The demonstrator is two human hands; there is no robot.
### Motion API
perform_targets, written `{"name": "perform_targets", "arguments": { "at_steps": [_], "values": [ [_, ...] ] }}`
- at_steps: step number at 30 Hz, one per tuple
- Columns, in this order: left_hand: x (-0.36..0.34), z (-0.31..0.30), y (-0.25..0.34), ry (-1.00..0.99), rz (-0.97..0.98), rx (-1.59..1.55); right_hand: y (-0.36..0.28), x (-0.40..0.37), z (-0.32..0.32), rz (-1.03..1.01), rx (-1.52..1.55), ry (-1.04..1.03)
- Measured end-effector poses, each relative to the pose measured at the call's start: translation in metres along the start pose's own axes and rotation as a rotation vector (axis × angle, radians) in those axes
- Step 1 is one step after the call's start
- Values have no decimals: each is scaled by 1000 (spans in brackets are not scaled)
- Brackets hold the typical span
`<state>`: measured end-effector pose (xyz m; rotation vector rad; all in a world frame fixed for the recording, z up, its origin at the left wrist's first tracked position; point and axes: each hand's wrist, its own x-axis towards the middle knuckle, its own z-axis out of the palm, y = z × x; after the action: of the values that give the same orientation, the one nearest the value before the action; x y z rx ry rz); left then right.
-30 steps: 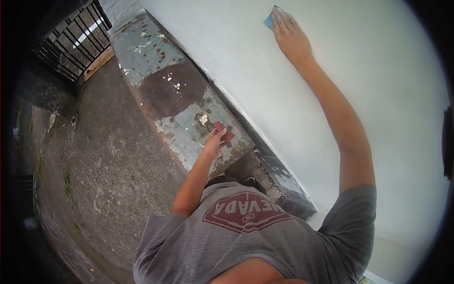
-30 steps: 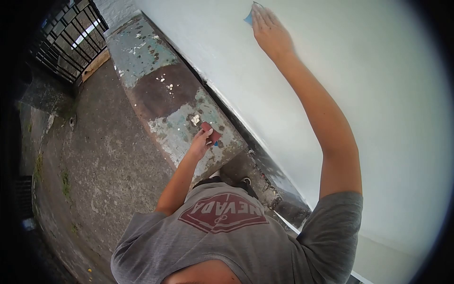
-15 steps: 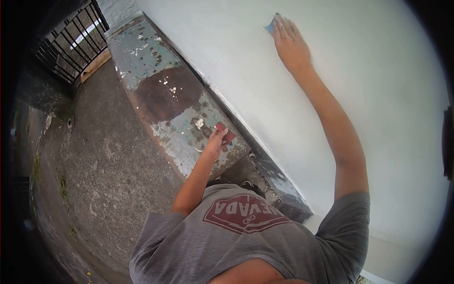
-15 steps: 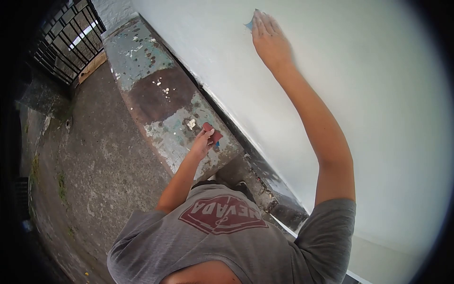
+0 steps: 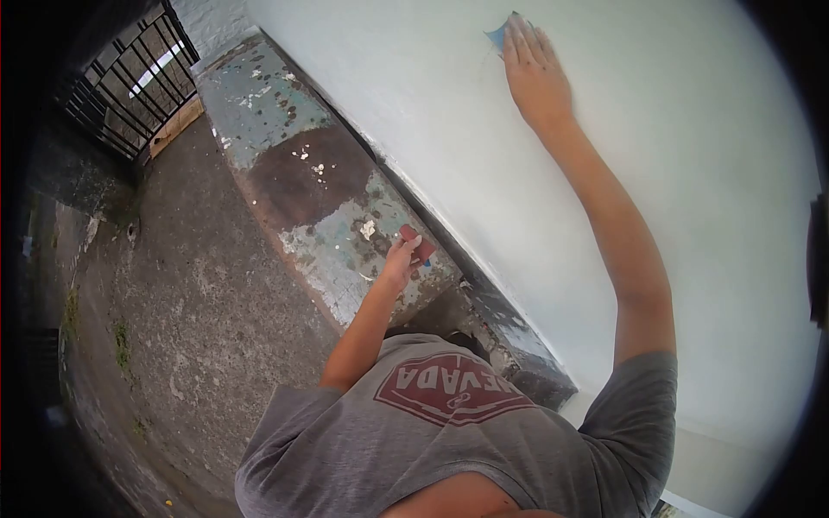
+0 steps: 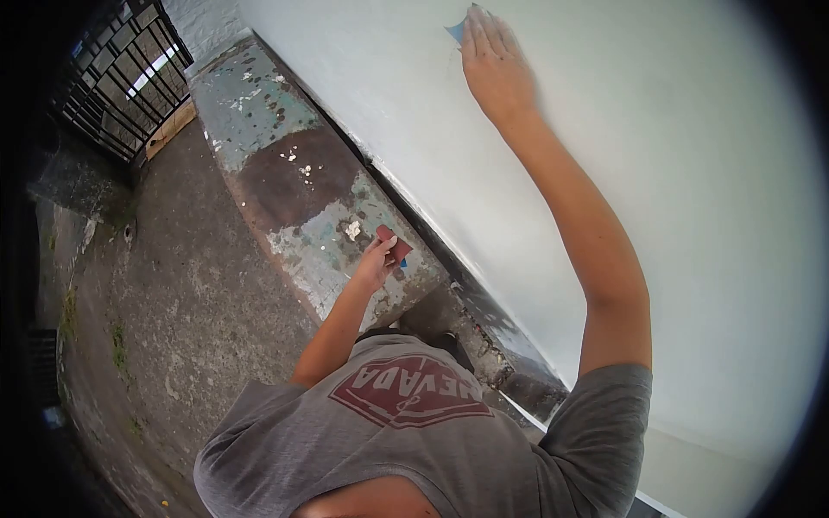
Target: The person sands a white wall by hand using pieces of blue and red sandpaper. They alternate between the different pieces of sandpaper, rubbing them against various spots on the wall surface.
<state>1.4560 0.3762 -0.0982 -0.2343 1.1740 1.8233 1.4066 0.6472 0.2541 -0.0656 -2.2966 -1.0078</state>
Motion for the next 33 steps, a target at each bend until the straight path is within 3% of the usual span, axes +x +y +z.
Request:
{"name": "perform_targets", "arguments": {
  "at_steps": [3,5,9,13,16,19,20,23,29,33],
  "values": [
    [-3,11,-1,-21,1,32,-12,-13,18,-9,55,17],
    [-8,14,0,-21,0,59,-49,-43,48,-122,57,-57],
    [-18,12,2,12,11,70,-135,-132,118,-300,139,-401],
    [-28,-2,-7,75,50,63,-130,-129,103,-339,242,-666],
    [-36,-8,-14,113,46,41,-82,-80,79,-322,191,-481],
    [-50,3,-14,148,54,69,-26,-14,37,-220,69,-110],
    [-53,5,-13,158,67,54,-14,0,30,-163,43,34],
    [-65,12,-17,184,95,4,-13,7,27,-26,131,186],
    [-78,0,-23,232,83,-55,-157,-134,134,-261,115,-342],
    [-72,-20,-11,228,84,-83,-176,-159,146,-343,175,-522]
  ]
}}
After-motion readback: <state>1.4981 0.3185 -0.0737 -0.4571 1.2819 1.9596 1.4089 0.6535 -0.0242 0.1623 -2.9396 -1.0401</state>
